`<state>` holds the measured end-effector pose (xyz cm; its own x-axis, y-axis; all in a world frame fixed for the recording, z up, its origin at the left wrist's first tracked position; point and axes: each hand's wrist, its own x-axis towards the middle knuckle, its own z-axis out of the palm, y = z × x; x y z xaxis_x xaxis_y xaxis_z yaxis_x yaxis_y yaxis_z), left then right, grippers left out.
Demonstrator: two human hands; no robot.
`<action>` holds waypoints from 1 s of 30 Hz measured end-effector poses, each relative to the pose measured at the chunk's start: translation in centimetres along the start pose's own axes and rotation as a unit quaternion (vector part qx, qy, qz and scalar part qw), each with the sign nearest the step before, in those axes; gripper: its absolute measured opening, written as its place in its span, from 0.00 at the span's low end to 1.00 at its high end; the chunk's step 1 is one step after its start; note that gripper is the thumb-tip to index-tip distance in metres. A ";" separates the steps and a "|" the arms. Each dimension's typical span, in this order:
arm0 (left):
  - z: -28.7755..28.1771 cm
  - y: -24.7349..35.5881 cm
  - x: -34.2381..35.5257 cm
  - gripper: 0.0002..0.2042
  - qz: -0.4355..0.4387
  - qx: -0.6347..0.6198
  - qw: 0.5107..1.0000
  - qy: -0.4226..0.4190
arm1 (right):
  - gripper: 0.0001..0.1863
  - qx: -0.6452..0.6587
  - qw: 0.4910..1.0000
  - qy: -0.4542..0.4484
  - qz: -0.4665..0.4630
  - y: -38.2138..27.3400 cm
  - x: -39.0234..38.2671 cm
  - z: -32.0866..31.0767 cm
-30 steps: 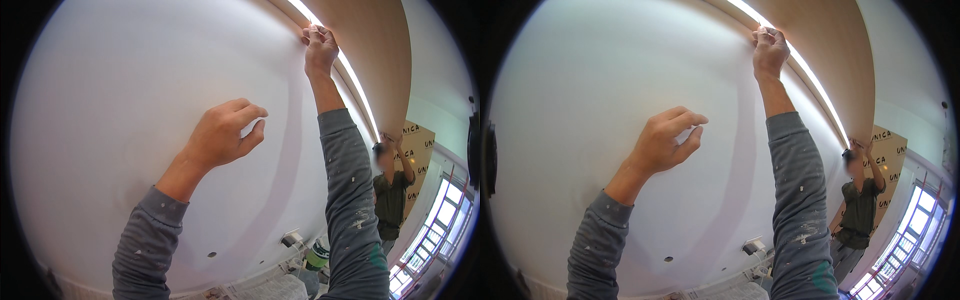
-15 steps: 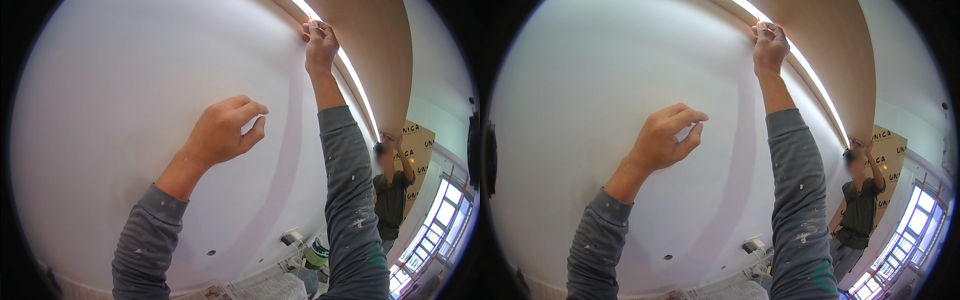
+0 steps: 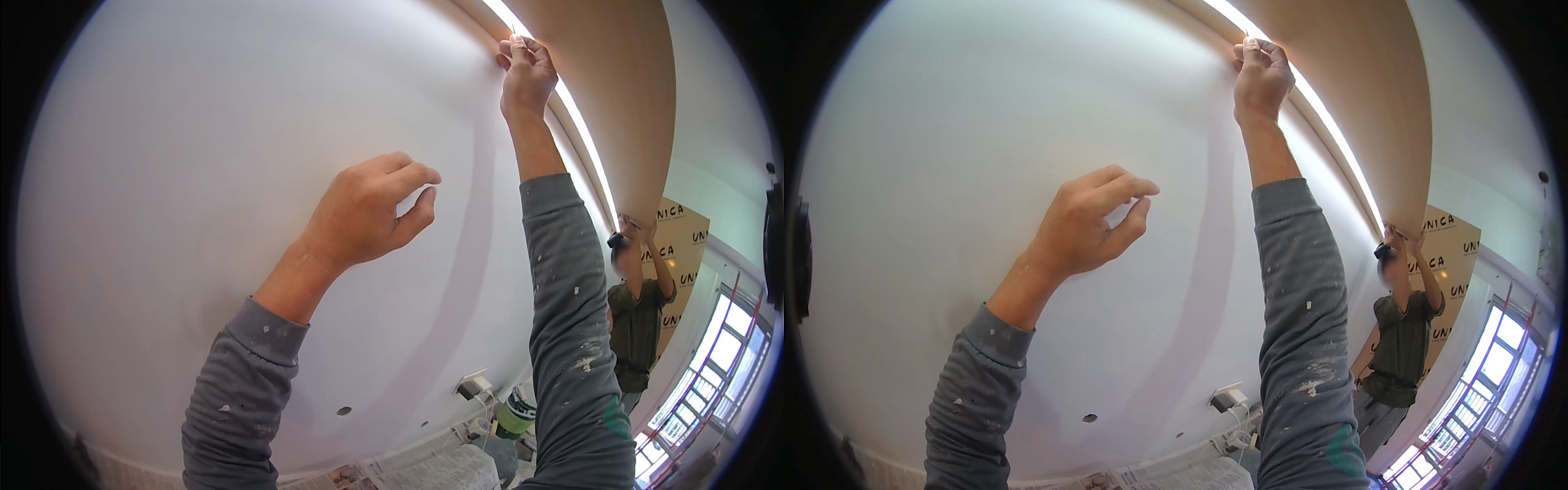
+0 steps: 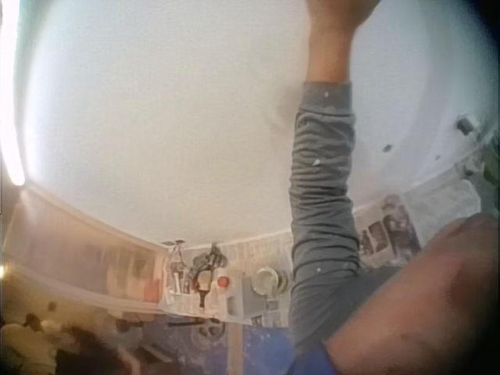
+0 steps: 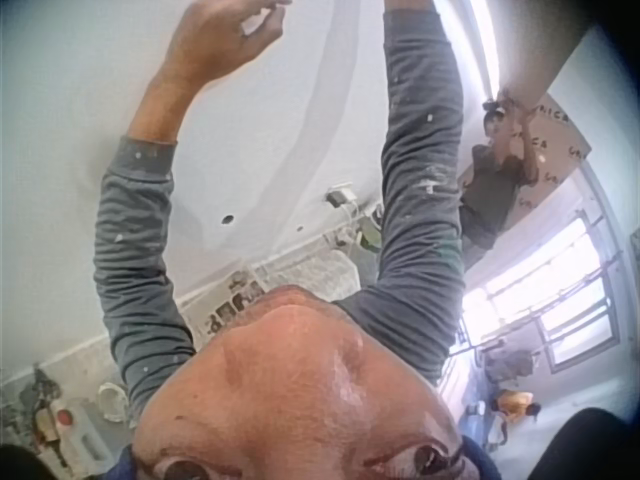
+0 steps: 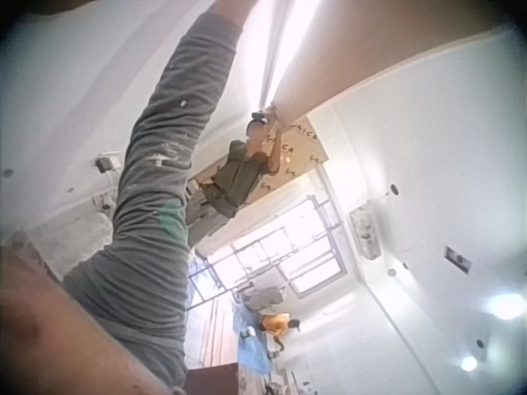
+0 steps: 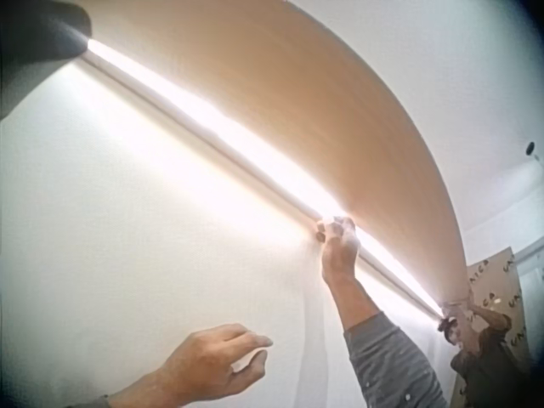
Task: The person installs a curved LED light strip along the ceiling edge, using a small tool to secure the fixture. Another person assists by holding a large cardboard sheet against the wall to protect the surface during the installation.
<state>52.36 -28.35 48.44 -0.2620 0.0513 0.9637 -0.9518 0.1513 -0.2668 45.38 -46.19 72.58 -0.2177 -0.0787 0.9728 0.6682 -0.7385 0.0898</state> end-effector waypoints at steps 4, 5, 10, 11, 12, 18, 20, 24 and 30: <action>0.0 0.0 0.2 0.05 0.006 0.002 1.000 0.003 | 0.08 -0.003 1.000 0.000 -0.001 -0.1 0.1 0.2; -0.1 0.0 0.2 0.05 0.003 0.002 1.000 0.000 | 0.08 -0.002 1.000 0.000 -0.002 -0.1 0.2 0.2; -0.2 0.1 0.3 0.05 0.000 0.006 1.000 -0.003 | 0.09 0.008 1.000 0.000 -0.001 0.2 0.3 0.2; -0.1 0.1 0.3 0.05 0.001 0.004 1.000 -0.002 | 0.09 0.016 1.000 0.001 0.002 0.5 0.3 0.0; -0.1 0.1 0.3 0.05 0.001 0.003 1.000 -0.001 | 0.09 0.023 1.000 0.003 0.005 0.7 0.3 -0.1; -0.1 0.3 0.5 0.05 -0.004 0.001 1.000 -0.006 | 0.08 0.020 1.000 0.010 0.020 0.1 0.6 0.1; -0.2 0.3 0.4 0.05 -0.003 0.001 1.000 -0.005 | 0.08 0.046 0.999 0.006 0.028 -0.2 0.4 0.3; -0.3 0.2 0.2 0.05 -0.002 0.002 1.000 0.000 | 0.08 0.054 0.998 0.001 0.029 -0.3 -0.2 0.8; -0.2 0.2 0.3 0.05 0.006 -0.001 1.000 0.008 | 0.08 0.073 0.997 0.011 0.028 0.1 0.1 0.6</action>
<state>52.12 -28.11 48.68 -0.2699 0.0691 0.9604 -0.9486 0.1520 -0.2776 45.87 -45.88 72.79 -0.1919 -0.1324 0.9724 0.7758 -0.6274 0.0677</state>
